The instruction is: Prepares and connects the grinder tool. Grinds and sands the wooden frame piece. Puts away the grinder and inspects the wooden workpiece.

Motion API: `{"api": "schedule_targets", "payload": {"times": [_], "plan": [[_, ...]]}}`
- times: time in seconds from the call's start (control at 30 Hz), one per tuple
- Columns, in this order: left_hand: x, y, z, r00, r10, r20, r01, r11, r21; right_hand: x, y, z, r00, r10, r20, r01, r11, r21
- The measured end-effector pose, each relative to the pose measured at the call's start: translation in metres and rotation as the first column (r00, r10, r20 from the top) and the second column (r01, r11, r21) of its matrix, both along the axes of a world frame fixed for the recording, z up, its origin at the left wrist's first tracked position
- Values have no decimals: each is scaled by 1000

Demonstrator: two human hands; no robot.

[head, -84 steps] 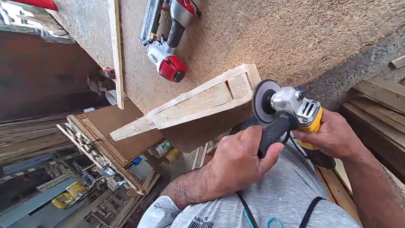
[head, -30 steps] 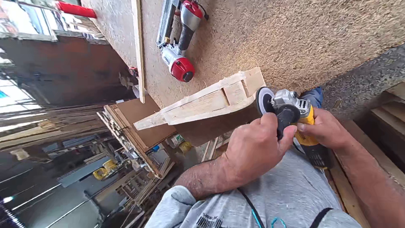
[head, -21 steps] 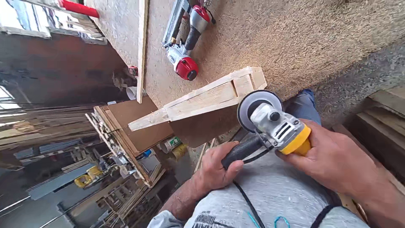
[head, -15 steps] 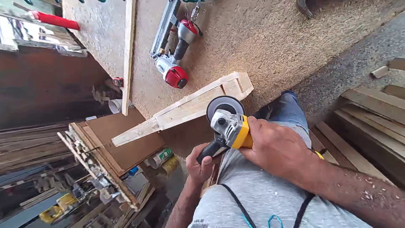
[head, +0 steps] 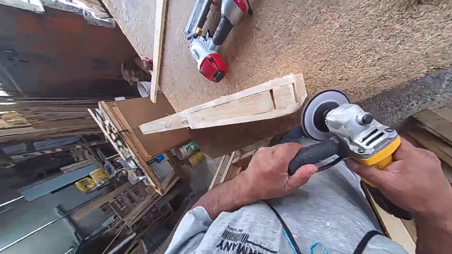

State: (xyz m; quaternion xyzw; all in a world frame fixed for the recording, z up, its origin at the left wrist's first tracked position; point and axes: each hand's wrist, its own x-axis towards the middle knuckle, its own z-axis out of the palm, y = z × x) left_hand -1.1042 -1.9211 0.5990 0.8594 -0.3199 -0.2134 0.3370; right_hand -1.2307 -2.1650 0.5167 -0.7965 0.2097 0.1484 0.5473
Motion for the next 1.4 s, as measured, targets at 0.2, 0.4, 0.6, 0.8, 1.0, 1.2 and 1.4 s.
{"api": "schedule_targets", "payload": {"times": [0.2,0.4,0.6,0.8,1.0,1.2,1.4], "plan": [[-29,114,6,980,195,49,-189,977,-103,48,69,74,921,359,151,-281,881,-382],[-16,60,10,978,207,16,-206,978,-47,44,32,46,972,233,-6,-232,965,-124],[14,-53,-1,995,48,-83,-14,931,366,12,-11,-48,994,-71,-87,101,905,413],[4,2,45,996,92,-23,-88,989,120,48,-24,47,981,195,-22,-196,980,-42],[-8,68,28,896,444,-35,-445,893,-66,125,25,85,845,534,31,-512,824,-242],[8,26,19,890,448,-88,-451,892,-17,127,-11,62,876,477,-75,-483,868,-119],[38,-83,10,964,263,29,-252,880,402,98,-53,-65,975,210,-65,-149,850,506]]}}
